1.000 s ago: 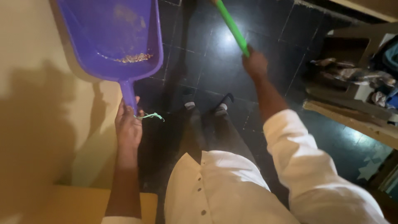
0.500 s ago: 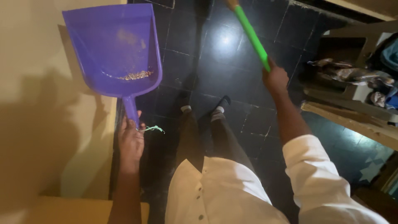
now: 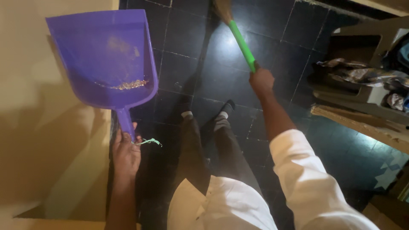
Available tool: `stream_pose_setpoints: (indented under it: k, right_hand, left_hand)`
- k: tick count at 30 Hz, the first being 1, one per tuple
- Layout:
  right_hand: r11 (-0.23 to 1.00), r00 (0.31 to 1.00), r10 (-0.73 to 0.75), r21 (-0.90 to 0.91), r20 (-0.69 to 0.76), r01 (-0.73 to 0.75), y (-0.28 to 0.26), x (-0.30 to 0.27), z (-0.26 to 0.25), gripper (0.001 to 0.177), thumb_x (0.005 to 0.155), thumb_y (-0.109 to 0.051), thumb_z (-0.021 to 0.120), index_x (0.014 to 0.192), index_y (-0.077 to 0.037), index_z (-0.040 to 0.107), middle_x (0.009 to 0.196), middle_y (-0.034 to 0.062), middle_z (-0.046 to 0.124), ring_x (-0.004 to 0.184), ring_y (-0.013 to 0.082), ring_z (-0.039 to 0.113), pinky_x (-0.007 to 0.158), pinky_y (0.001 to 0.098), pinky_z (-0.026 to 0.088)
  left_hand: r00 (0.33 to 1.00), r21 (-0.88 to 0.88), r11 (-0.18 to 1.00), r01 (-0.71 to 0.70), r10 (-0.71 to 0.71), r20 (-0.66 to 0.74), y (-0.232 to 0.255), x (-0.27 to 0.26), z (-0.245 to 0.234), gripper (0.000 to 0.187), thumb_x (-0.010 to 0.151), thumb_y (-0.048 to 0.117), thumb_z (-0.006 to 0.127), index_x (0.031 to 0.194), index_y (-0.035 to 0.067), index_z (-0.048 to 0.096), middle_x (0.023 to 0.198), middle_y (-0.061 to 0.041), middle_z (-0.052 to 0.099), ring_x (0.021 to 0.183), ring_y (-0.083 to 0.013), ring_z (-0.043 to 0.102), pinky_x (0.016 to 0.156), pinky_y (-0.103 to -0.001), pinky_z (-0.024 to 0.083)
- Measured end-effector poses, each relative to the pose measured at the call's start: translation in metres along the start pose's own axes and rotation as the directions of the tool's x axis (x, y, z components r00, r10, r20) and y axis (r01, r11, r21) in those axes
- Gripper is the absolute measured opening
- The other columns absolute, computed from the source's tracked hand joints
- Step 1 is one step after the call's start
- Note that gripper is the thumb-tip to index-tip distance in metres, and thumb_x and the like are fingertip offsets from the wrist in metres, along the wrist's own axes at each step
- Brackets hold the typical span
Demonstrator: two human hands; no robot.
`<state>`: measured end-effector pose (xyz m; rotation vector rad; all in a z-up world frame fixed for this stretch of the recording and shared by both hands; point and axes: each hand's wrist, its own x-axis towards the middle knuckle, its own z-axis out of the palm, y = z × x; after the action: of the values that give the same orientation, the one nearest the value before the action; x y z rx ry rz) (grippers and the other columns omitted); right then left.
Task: The person sweeps debris from a dark tiled floor into a purple dustpan using a broom with a green handle.
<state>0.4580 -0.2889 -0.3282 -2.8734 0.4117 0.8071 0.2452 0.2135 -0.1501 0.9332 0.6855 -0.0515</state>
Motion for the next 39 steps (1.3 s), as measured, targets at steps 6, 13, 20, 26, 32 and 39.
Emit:
stream_pose_setpoints:
  k: [6,13,20,26,32,39]
  right_hand:
    - [0.98,0.98,-0.175,-0.113,-0.089,0.165,0.024,0.016,-0.049,0.057,0.1,-0.035,0.064,0.155,-0.024,0.051,0.105,0.0229,0.073,0.094,0.0418,0.07,0.082,0.054,0.054]
    - [0.956,0.975,-0.221,-0.193,0.014,0.22,0.003,0.068,-0.036,0.052,0.1,-0.026,0.061,0.152,-0.023,0.053,0.105,0.019,0.074,0.093,0.0384,0.073,0.081,0.0519,0.058]
    - [0.928,0.945,-0.311,-0.245,-0.101,0.279,0.04,-0.027,-0.055,0.057,0.097,-0.037,0.068,0.152,-0.031,0.056,0.09,0.0204,0.073,0.078,0.0404,0.071,0.07,0.0521,0.057]
    - [0.868,0.831,-0.486,-0.26,-0.271,0.423,0.012,0.045,-0.068,0.058,0.097,-0.027,0.073,0.153,-0.023,0.06,0.087,0.0166,0.073,0.072,0.0367,0.071,0.066,0.0502,0.056]
    - [0.866,0.905,-0.408,-0.367,-0.122,0.341,-0.032,0.124,-0.012,0.03,0.115,-0.029,0.05,0.13,-0.014,0.071,0.098,0.0154,0.074,0.089,0.035,0.073,0.074,0.0481,0.057]
    - [0.96,0.966,-0.255,-0.109,0.043,0.258,0.059,-0.029,0.0,0.054,0.099,-0.036,0.062,0.151,-0.027,0.053,0.108,0.0203,0.072,0.097,0.041,0.069,0.081,0.0545,0.055]
  left_hand:
    - [0.999,-0.067,0.997,0.04,-0.04,0.005,-0.022,0.003,-0.014,0.064,0.105,0.019,0.065,0.159,-0.002,0.037,0.143,-0.019,0.054,0.112,-0.0166,0.058,0.091,-0.03,0.055]
    - [0.999,-0.005,1.0,0.025,-0.025,-0.035,-0.034,0.012,-0.018,0.063,0.107,0.018,0.061,0.161,0.001,0.035,0.142,-0.019,0.054,0.107,-0.0152,0.057,0.091,-0.029,0.054]
    - [0.999,-0.022,1.0,0.013,-0.014,-0.047,-0.036,0.006,-0.019,0.061,0.107,0.019,0.061,0.159,-0.001,0.037,0.142,-0.017,0.052,0.118,-0.0161,0.056,0.09,-0.029,0.054]
    - [0.995,0.003,0.999,0.053,-0.052,-0.088,-0.045,0.003,-0.027,0.063,0.103,0.02,0.062,0.158,0.001,0.036,0.141,-0.018,0.054,0.114,-0.0147,0.059,0.089,-0.029,0.055]
    - [0.988,-0.036,0.998,0.046,-0.051,-0.148,-0.055,-0.002,-0.03,0.064,0.106,0.021,0.062,0.161,0.001,0.035,0.141,-0.019,0.056,0.104,-0.0147,0.058,0.088,-0.027,0.055]
    - [0.993,-0.071,0.997,0.008,-0.016,-0.12,-0.047,-0.005,-0.021,0.064,0.104,0.019,0.063,0.159,0.0,0.037,0.145,-0.02,0.055,0.111,-0.0155,0.059,0.089,-0.027,0.055]
